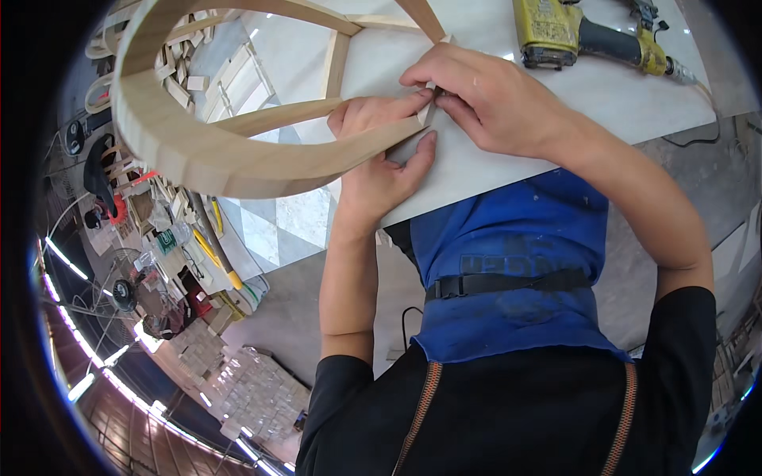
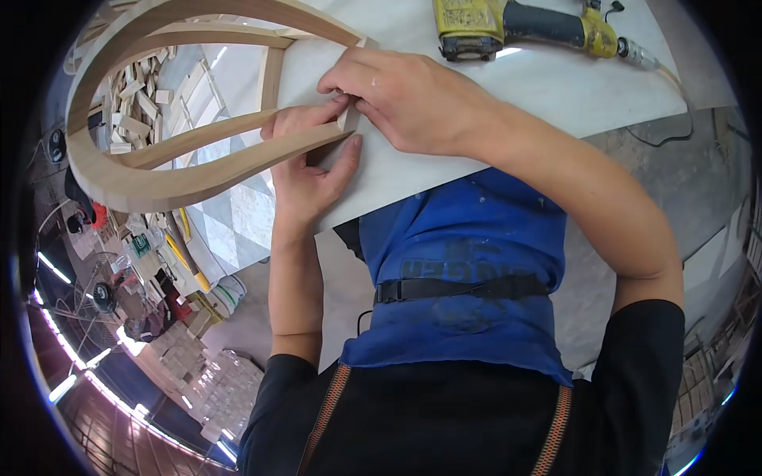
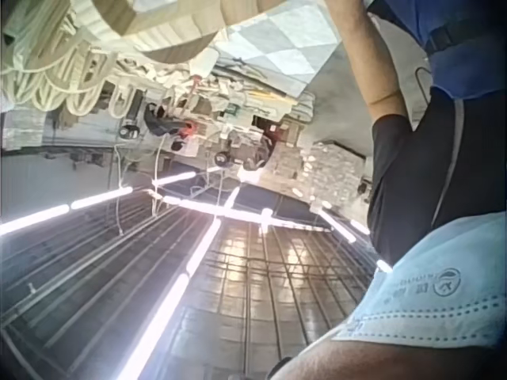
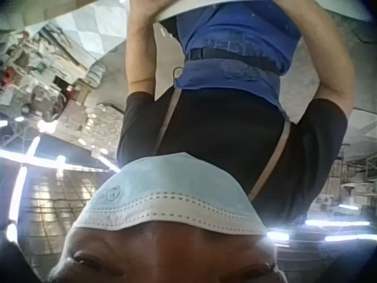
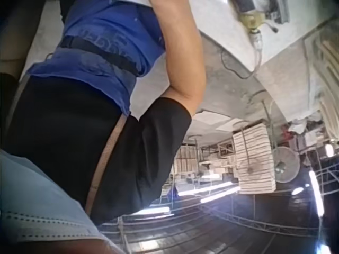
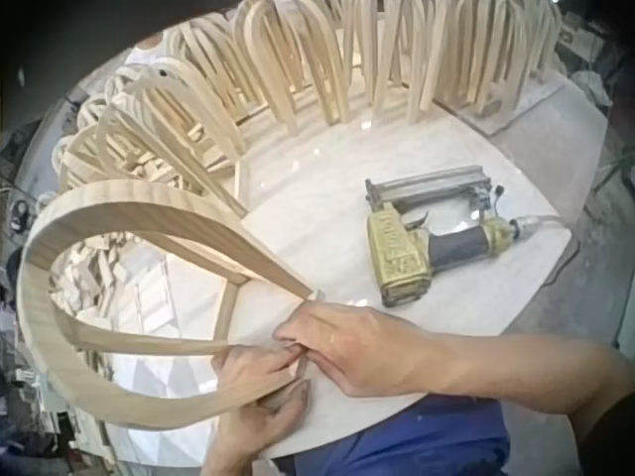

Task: The recorder is assembling curved wooden frames by nailing small wood strips onto the frame structure using a pneumatic nail gun.

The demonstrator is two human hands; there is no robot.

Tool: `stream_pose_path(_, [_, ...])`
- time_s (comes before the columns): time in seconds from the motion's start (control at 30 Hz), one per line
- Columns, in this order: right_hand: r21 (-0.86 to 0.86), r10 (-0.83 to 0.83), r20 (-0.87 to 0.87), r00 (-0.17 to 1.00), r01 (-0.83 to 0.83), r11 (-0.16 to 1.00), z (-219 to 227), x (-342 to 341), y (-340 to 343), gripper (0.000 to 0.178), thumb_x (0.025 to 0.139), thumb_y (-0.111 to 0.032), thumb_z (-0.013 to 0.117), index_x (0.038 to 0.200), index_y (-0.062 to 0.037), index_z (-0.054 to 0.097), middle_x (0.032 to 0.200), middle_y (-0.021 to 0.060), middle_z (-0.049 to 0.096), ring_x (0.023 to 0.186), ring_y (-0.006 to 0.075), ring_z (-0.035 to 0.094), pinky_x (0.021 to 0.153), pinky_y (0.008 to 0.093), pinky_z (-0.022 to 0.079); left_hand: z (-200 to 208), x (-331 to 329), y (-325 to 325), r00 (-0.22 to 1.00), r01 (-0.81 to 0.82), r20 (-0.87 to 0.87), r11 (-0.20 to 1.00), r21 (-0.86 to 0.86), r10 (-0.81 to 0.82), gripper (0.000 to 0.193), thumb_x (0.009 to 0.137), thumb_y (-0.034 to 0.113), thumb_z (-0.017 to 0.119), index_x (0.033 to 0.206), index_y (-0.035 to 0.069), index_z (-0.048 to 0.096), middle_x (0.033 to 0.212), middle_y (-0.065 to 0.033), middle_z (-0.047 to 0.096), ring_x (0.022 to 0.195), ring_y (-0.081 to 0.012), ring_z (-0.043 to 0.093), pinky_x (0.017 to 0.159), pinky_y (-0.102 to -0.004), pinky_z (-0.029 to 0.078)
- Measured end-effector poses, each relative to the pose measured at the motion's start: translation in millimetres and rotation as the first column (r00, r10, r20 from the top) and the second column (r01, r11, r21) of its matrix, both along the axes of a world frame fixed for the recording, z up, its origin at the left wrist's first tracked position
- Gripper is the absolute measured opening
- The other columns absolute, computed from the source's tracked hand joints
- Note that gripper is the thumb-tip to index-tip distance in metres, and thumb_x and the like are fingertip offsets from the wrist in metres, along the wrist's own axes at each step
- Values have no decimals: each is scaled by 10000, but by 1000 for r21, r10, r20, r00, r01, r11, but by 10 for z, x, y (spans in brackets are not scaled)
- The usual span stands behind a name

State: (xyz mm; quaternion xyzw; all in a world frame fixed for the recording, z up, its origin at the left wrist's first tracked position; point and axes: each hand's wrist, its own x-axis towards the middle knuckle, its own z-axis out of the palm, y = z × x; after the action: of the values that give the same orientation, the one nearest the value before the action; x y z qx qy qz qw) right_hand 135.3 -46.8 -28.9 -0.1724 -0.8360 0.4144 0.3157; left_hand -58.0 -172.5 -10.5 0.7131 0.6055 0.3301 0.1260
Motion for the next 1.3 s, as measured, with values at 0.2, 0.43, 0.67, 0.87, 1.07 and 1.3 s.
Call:
stream_pose_path(0.2, [66, -26, 17, 1000, 25, 997, -66, 69, 96, 376, 898, 113, 697, 1232, -60, 698, 1132, 59, 726, 951, 263, 710, 848, 383, 583, -196, 34, 73, 999, -27, -27, 999, 31, 27, 464, 843, 110, 856, 1302, 158, 817, 1125, 15, 764, 1036, -206, 638, 1097, -392, 385])
stream_pose_path(0.43, [121, -21, -101, 995, 33, 992, -291, 35, 178, 231, 949, 16, 689, 1168, -32, 637, 1080, 158, 716, 920, 343, 739, 835, 421, 601, -300, 94, 182, 1000, -18, -18, 999, 42, 19, 476, 820, 95, 870, 1291, 145, 829, 1109, 13, 759, 1006, -199, 640, 1101, -377, 380])
stream_pose_path(0.67, [96, 40, -168, 985, -24, 995, -337, 111, 322, 208, 959, 48, 629, 1155, -20, 612, 1039, 178, 680, 903, 369, 725, 833, 437, 602, -284, 176, 277, 1000, -9, -21, 999, 38, 10, 471, 816, 99, 869, 1283, 149, 831, 1057, 15, 732, 965, -195, 620, 1076, -368, 379])
stream_pose_path(0.87, [83, 111, -41, 993, -107, 991, -214, 228, 486, 169, 979, 26, 607, 1141, -23, 617, 1059, 172, 681, 926, 346, 728, 844, 427, 616, -290, 221, 336, 999, -32, -21, 999, 29, 33, 459, 816, 96, 872, 1271, 141, 831, 1021, 4, 708, 949, -200, 610, 1064, -369, 381])
stream_pose_path(1.07, [64, 84, -58, 995, -81, 995, -135, 303, 525, 114, 994, -8, 607, 1104, -32, 625, 1053, 158, 684, 904, 318, 725, 829, 414, 624, -314, 234, 374, 999, -23, -37, 999, 41, 24, 431, 822, 96, 877, 1249, 137, 829, 1009, -3, 697, 945, -207, 605, 1052, -371, 384])
stream_pose_path(1.3, [255, 6, 1, 1000, -6, 967, -77, 231, 513, 31, 996, -61, 639, 1026, -63, 629, 970, 118, 685, 818, 282, 712, 723, 386, 614, -258, 211, 362, 998, -20, -53, 999, 26, 21, 412, 830, 93, 880, 1235, 139, 823, 1012, -4, 697, 944, -211, 601, 1029, -372, 389])
